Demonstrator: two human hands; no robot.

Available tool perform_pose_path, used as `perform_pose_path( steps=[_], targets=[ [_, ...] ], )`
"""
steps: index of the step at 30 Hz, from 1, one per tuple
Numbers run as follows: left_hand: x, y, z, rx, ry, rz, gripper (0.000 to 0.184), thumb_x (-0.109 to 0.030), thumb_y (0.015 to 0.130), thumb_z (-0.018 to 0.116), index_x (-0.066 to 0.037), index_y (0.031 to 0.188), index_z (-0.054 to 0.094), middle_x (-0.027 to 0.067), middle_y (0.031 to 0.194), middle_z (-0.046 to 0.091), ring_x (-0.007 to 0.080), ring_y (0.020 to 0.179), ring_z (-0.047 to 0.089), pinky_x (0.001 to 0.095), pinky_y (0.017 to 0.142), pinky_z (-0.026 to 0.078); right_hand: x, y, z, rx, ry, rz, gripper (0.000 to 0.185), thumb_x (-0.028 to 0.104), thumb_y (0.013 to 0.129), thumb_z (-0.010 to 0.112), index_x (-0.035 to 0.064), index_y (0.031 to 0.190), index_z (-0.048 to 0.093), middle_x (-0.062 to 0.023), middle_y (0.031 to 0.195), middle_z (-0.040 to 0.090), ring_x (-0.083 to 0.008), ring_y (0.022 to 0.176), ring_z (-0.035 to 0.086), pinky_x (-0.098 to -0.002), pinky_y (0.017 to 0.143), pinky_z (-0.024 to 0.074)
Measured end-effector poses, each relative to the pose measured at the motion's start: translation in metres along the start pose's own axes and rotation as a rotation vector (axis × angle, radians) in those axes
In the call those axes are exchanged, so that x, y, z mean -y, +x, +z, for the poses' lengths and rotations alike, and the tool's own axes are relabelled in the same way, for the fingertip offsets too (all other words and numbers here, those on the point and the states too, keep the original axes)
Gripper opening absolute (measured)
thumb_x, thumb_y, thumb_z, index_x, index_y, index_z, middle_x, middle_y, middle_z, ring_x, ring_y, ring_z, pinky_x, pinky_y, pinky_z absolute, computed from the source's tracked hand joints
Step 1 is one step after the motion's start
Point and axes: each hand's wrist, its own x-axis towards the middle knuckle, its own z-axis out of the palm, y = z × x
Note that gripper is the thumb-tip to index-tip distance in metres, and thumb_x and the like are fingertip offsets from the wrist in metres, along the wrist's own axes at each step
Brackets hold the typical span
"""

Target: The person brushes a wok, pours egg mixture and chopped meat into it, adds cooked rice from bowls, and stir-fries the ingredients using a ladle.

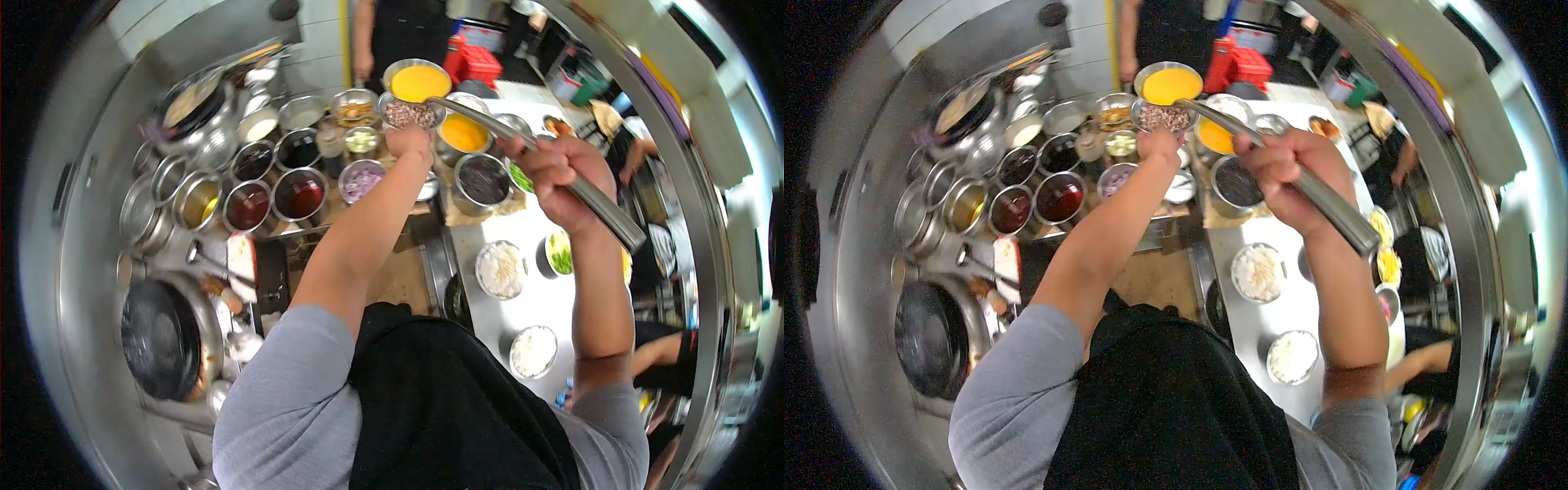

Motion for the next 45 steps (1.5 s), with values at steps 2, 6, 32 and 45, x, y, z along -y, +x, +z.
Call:
perform_pose_path(
  steps=[2,6,32,45],
  targets=[
    [-0.041,0.016,-0.037,-0.029,-0.015,0.07,0.02,-0.002,0.092,0.058,-0.003,0.109,0.047,0.0175,0.103,0.063,0.0287,0.073,0.069,0.0359,0.054,0.057,-0.01,0.013,0.011,0.016,0.001,0.096,0.056,0.0,0.099,0.042,-0.0183,0.144,0.015,-0.0165,0.108,0.05,-0.0144,0.072,0.052,-0.0264,0.053,0.0494],
    [-0.128,0.026,-0.13,-0.128,-0.005,0.239,0.016,0.0,0.093,0.056,-0.004,0.096,0.041,0.0168,0.095,0.061,0.0272,0.067,0.069,0.0371,0.053,0.058,-0.05,0.05,0.041,-0.007,-0.1,0.199,0.05,0.001,0.099,0.042,-0.0209,0.141,0.026,-0.0205,0.11,0.052,-0.0124,0.071,0.052,-0.0261,0.051,0.0509],
    [-0.291,-0.319,-0.644,-1.31,-0.34,0.972,0.01,0.0,0.098,0.054,-0.002,0.107,0.048,0.015,0.099,0.066,0.0277,0.075,0.071,0.0358,0.061,0.062,-0.537,0.441,-0.076,0.327,-0.427,1.315,0.032,-0.005,0.093,0.05,-0.0085,0.125,0.045,-0.0167,0.105,0.06,-0.0114,0.065,0.052,-0.0234,0.051,0.0487],
    [-0.258,-0.339,-0.636,-1.558,-0.387,1.063,0.01,-0.002,0.098,0.054,-0.004,0.1,0.045,0.01,0.093,0.059,0.0183,0.068,0.064,0.0328,0.061,0.061,-0.604,0.44,-0.109,1.018,-1.688,0.302,0.047,-0.006,0.089,0.06,-0.0029,0.135,0.054,-0.0062,0.087,0.063,-0.0115,0.053,0.052,-0.0295,0.047,0.0446]
  ],
)
